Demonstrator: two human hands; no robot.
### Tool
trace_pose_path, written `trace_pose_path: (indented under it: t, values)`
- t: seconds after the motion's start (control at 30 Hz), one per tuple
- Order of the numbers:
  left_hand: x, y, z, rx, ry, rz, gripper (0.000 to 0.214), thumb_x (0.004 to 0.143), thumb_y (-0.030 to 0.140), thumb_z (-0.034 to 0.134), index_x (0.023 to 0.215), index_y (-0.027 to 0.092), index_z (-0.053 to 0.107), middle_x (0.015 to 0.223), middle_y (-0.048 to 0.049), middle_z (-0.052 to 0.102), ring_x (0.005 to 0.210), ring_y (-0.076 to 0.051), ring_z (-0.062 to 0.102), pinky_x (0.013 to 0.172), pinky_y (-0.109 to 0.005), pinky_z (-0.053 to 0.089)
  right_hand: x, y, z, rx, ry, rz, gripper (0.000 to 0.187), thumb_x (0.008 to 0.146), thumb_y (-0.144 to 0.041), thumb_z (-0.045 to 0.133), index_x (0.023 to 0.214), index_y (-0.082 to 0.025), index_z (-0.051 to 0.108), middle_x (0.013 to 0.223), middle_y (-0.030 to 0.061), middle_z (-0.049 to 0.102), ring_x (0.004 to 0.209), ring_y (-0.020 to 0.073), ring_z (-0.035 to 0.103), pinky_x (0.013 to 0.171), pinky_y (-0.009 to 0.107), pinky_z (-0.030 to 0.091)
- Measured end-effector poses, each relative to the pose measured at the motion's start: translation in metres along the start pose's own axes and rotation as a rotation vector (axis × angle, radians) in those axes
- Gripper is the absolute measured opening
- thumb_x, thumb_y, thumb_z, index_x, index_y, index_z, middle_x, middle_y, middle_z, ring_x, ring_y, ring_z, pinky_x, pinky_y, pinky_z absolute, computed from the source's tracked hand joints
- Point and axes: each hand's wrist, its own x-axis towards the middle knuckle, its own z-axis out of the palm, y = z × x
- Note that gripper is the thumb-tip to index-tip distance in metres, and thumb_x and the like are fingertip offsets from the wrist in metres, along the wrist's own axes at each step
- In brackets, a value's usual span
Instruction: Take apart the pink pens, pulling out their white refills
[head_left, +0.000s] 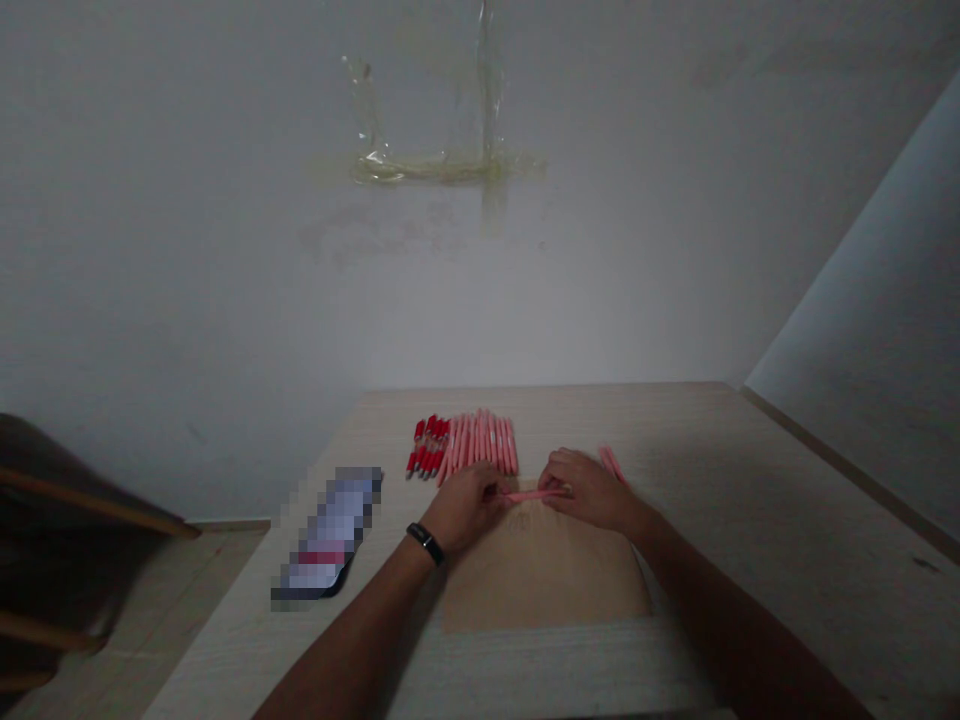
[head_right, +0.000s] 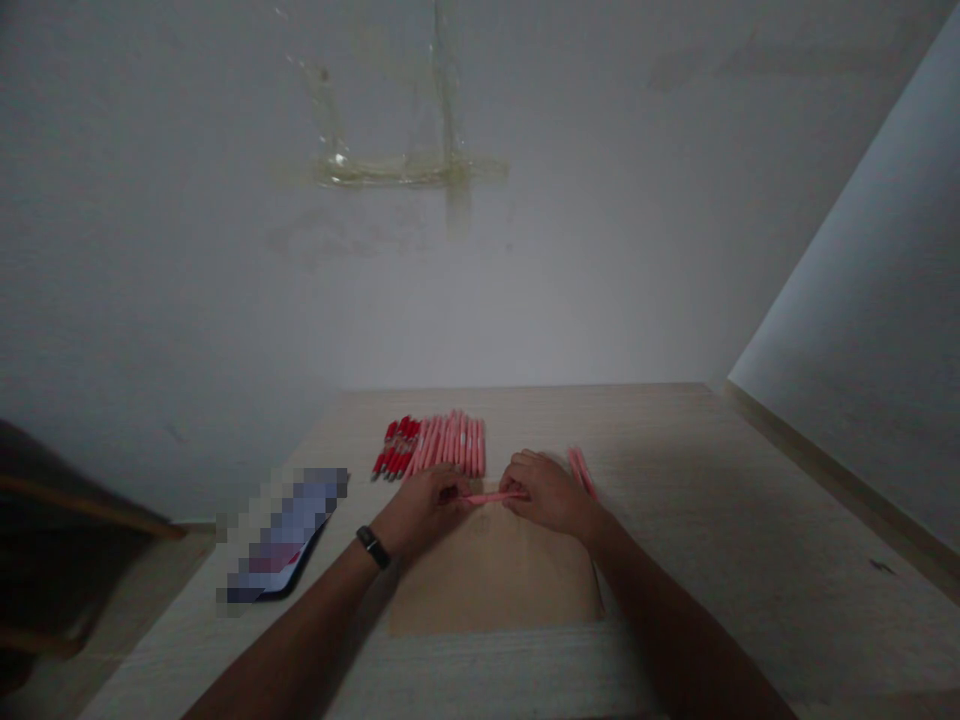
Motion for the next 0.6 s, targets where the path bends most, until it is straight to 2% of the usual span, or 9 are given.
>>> trace_pose_path:
  t: [0.23, 0.43, 0.6]
  values:
    - [-0.0009, -0.0013, 0.0002, -0.009, 0.015, -0.007, 0.014, 0.082, 0.031, 0.065, 0.080, 0.017, 0.064, 0.085, -0.0033, 0.063, 0.076, -0.015, 0.054, 0.065, -0.024, 0.035, -0.0004, 0.0014, 0.0007, -0.024, 0.011, -0.005, 0.006, 0.084, -0.020, 0.067, 0.088, -0.019, 0.062, 0.089, 0.0028, 0.061, 0.087, 0.0185, 0.055, 0.077, 0.029, 0.038]
    - [-0.0005, 0.0011, -0.0020, -0.035, 0.016, -0.014, 0.025, 0.085, 0.041, 0.063, 0.080, 0.017, 0.066, 0.086, -0.0033, 0.064, 0.078, -0.015, 0.055, 0.065, -0.024, 0.035, -0.0012, 0.0019, -0.0008, -0.031, 0.002, -0.001, 0.006, 0.085, -0.021, 0.067, 0.089, -0.019, 0.063, 0.089, 0.0030, 0.061, 0.087, 0.0184, 0.055, 0.079, 0.030, 0.039]
    - [-0.0004, 0.0002, -0.0024, -0.046, -0.005, -0.023, 0.022, 0.085, 0.038, 0.064, 0.082, 0.017, 0.067, 0.087, -0.0036, 0.065, 0.079, -0.015, 0.056, 0.066, -0.024, 0.036, -0.0010, 0.0031, -0.0023, -0.043, 0.002, 0.013, 0.008, 0.086, -0.026, 0.067, 0.087, -0.019, 0.063, 0.088, 0.0032, 0.062, 0.086, 0.0187, 0.055, 0.078, 0.030, 0.039]
